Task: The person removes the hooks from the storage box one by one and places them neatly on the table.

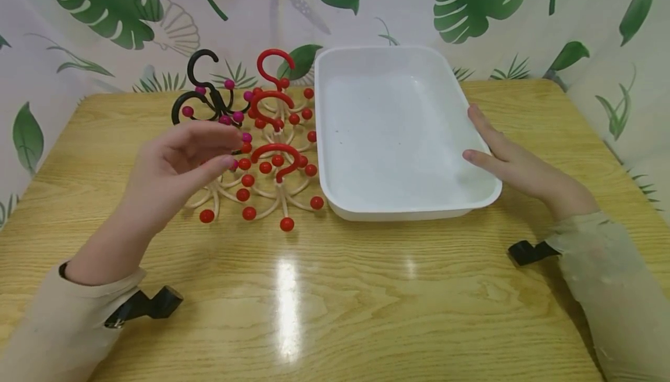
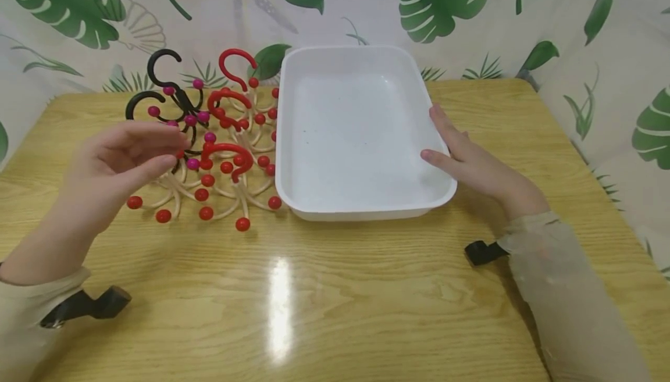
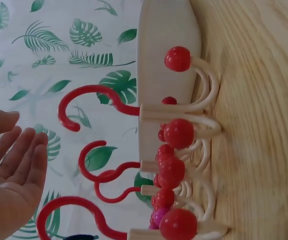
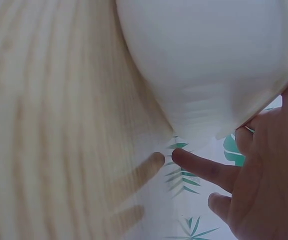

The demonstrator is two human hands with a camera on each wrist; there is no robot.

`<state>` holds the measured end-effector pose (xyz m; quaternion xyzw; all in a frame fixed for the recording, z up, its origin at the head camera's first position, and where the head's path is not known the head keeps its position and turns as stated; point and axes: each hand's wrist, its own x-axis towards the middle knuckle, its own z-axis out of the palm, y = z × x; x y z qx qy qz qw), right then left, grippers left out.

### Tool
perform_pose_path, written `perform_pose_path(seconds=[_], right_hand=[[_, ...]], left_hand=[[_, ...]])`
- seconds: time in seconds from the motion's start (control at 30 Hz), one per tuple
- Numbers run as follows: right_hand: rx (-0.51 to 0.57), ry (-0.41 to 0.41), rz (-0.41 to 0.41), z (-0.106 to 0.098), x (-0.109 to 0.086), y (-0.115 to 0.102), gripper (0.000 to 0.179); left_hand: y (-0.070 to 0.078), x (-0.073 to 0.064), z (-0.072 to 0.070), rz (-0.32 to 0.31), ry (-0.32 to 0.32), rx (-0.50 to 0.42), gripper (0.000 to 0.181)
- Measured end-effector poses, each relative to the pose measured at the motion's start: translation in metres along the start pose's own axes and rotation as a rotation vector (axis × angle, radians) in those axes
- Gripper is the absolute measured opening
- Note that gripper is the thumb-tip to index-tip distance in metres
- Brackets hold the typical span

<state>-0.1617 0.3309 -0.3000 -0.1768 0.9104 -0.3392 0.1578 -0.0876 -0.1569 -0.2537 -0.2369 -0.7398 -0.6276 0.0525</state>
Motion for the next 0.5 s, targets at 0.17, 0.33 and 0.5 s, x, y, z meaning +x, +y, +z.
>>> perform_pose_path(seconds=[0.17, 0.33, 0.5], right_hand=[[-0.021, -0.009, 0.011, -0.001, 0.0, 0.0, 0.071], [-0.031, -0.011, 0.004, -0.003, -0.004, 0.0, 0.068], [-0.016, 0.021, -0.029, -0.006, -0.009, 0.002, 0.055]], left_hand=[[-0.004, -0.011, -0.025, 0.015, 0.1, -0.151, 0.025], [-0.019, -0.016, -0.051, 0.031, 0.213, -0.391, 0.024], [-0.039, -0.02, -0.077, -0.035, 0.329, -0.396, 0.027]])
